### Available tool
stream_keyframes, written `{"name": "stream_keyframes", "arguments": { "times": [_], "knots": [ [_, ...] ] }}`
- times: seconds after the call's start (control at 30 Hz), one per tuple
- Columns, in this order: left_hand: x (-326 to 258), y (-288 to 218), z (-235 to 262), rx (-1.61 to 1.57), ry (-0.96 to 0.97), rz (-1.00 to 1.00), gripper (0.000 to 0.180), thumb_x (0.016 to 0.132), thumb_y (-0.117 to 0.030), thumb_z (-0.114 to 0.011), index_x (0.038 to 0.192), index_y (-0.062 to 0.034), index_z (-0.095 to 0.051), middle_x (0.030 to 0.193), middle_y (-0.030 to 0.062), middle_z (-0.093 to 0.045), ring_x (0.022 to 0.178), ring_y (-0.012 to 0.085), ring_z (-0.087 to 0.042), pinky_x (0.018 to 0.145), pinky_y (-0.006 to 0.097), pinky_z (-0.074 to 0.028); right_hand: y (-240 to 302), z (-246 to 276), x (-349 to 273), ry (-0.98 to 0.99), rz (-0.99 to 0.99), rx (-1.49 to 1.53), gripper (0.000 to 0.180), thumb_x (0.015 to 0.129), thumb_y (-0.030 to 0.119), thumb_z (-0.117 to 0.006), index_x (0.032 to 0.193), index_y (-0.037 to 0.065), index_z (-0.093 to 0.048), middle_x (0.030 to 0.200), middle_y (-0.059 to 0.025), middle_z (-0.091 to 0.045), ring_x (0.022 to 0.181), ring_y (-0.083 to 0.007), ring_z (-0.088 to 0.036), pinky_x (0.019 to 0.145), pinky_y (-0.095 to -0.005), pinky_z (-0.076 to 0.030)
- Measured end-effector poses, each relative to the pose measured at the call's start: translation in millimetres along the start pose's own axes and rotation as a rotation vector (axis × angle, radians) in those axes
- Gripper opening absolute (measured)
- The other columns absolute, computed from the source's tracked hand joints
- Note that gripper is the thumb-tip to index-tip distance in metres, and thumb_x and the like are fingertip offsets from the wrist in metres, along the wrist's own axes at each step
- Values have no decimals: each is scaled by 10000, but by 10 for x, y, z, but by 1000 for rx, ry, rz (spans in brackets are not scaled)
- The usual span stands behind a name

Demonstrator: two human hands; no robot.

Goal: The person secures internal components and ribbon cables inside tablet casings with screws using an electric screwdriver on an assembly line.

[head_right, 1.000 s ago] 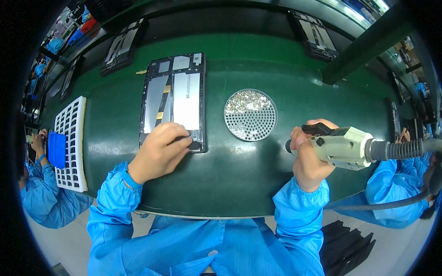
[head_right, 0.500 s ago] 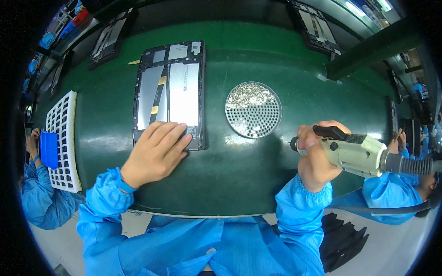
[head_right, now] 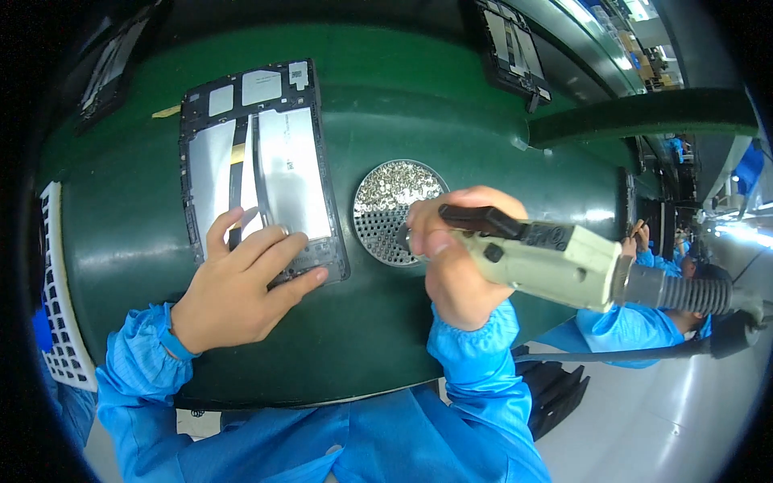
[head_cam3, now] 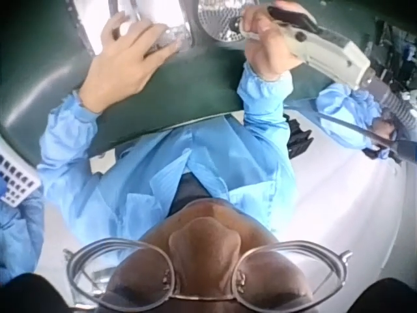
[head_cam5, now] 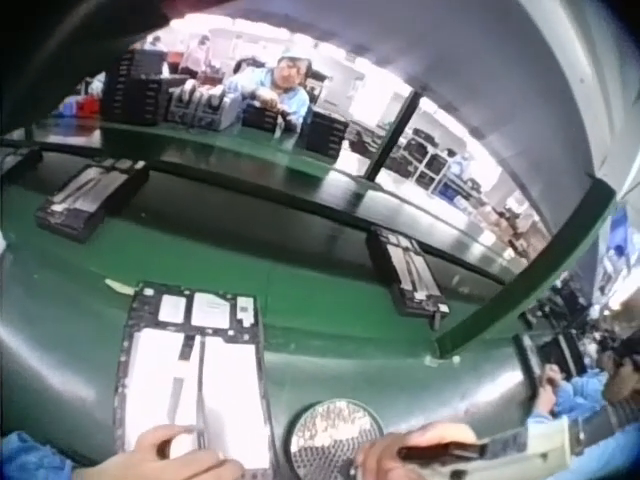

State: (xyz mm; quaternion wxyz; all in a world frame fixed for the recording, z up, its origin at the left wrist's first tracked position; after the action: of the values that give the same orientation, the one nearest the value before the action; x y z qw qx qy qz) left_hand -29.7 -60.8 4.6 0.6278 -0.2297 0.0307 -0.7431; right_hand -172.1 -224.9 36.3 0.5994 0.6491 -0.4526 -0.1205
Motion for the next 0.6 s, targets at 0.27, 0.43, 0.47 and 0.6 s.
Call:
{"name": "stream_keyframes", "arguments": {
  "times": [0.27, 0.43, 0.47, 0.6],
  "knots": [
    [3, -17, -78, 13, -57, 57, 259, 750, -130, -618, 992, -172, -701, 1100, 110, -604, 1052, 241, -557, 999, 486, -267, -117, -115, 9, 50, -64, -29, 356, 782, 6, -590, 1100, 50, -436, 675, -103, -515, 604, -203, -511, 662, -419, -446],
    [25, 1, -149, 48, -50, 58, 247, 751, -127, -649, 985, -177, -709, 1083, 100, -628, 1065, 233, -563, 1042, 493, -238, -156, -80, 31, 110, -48, -79, 336, 769, 5, -563, 1087, 44, -459, 655, -95, -507, 574, -204, -506, 638, -415, -438],
    [25, -1, -152, 66, -54, 60, 245, 750, -126, -661, 985, -179, -711, 1070, 94, -638, 1071, 230, -563, 1055, 496, -227, -164, -79, 33, 112, -56, -79, 336, 769, 5, -563, 1087, 44, -459, 655, -95, -507, 574, -204, -506, 638, -415, -438],
    [29, -5, -177, 73, -48, 71, 245, 757, -117, -673, 990, -180, -713, 1054, 86, -650, 1079, 223, -565, 1065, 499, -220, -176, -68, 46, 149, -38, -174, 352, 767, 52, -526, 1114, 63, -467, 640, -62, -465, 562, -186, -474, 621, -400, -415]
  ]
}}
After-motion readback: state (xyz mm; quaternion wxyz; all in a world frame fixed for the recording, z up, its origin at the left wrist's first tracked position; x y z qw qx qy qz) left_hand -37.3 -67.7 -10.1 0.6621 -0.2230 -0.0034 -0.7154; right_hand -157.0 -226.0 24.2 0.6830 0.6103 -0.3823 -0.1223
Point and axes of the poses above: each hand's wrist, its own x-axis towards the middle knuckle, its own z-axis out of the back of the hand, y = z × x, the point moved 3 cm from there along x, towards the middle knuckle
